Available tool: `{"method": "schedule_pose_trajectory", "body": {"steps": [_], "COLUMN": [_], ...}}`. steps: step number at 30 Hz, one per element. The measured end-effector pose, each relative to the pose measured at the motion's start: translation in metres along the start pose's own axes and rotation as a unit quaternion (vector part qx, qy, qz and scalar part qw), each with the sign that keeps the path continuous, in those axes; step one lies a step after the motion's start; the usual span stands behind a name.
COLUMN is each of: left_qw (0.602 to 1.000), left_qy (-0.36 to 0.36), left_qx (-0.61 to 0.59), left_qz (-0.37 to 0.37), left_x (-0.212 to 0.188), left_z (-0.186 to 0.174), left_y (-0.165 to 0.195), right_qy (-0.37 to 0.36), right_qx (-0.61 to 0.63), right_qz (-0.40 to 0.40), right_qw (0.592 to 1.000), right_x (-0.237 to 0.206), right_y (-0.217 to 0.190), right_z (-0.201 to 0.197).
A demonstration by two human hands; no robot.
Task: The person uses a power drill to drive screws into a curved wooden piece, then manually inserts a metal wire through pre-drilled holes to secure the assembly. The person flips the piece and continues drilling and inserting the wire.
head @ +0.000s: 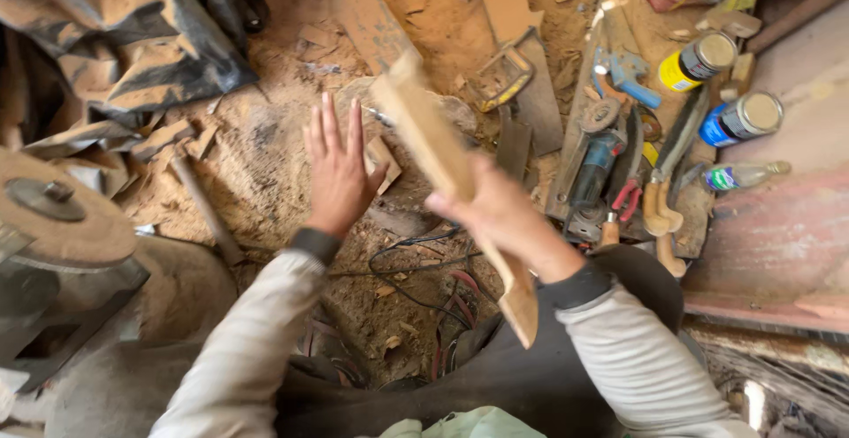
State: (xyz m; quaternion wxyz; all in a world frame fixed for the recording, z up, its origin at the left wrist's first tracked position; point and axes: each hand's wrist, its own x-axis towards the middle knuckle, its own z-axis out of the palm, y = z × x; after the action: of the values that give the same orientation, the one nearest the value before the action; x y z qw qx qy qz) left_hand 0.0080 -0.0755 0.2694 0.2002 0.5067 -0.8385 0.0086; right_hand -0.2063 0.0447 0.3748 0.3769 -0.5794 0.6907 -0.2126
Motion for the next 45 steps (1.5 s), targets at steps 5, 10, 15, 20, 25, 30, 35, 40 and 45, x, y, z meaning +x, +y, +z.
{"method": "schedule_pose_trajectory", "body": {"steps": [5,10,15,20,25,30,35,40,45], "left_qw": [0.937,0.906,0.758,0.614,0.632,0.728,0.823,0.889,0.876], "left_qy": [-0.174,-0.373,-0.212,-0.078,-0.130,-0.211,-0.204,-0.158,-0.017], "left_qx": [-0.035,-0.196,-0.534,-0.710,-0.624,-0.449,-0.249,-0.187,-0.411], "left_qz": [0.301,-0.044,-0.310,-0.336,-0.441,-0.473,-0.468,-0.387,-0.250], "left_x": [-0.052,-0.087,-0.099,-0.104,-0.090,-0.084,-0.059,-0.033,-0.032], "left_z": [-0.071,-0.109,-0.120,-0.129,-0.099,-0.045,0.012,0.045,0.009], "left_y": [0.006,0.002,-0.001,0.000,-0.011,-0.017,-0.016,-0.011,-0.027], "right_qy": [-0.231,-0.182,0.107,-0.014,0.055,-0.018,0.065,0.015,-0.115], "right_qx": [-0.068,0.275,-0.139,-0.259,0.028,0.262,0.333,0.437,0.489], "right_qz": [-0.058,0.033,0.214,0.226,0.099,0.254,0.140,-0.052,-0.106], "right_qw": [0.969,0.944,0.961,0.939,0.993,0.931,0.930,0.898,0.858], "right_x": [-0.026,0.019,0.088,0.061,0.051,0.052,-0.002,-0.044,-0.054], "right_y": [0.003,0.073,0.179,0.220,0.207,0.170,0.118,0.051,0.019], "right_z": [0.041,0.012,0.020,0.080,0.089,0.043,0.033,0.067,0.075]}}
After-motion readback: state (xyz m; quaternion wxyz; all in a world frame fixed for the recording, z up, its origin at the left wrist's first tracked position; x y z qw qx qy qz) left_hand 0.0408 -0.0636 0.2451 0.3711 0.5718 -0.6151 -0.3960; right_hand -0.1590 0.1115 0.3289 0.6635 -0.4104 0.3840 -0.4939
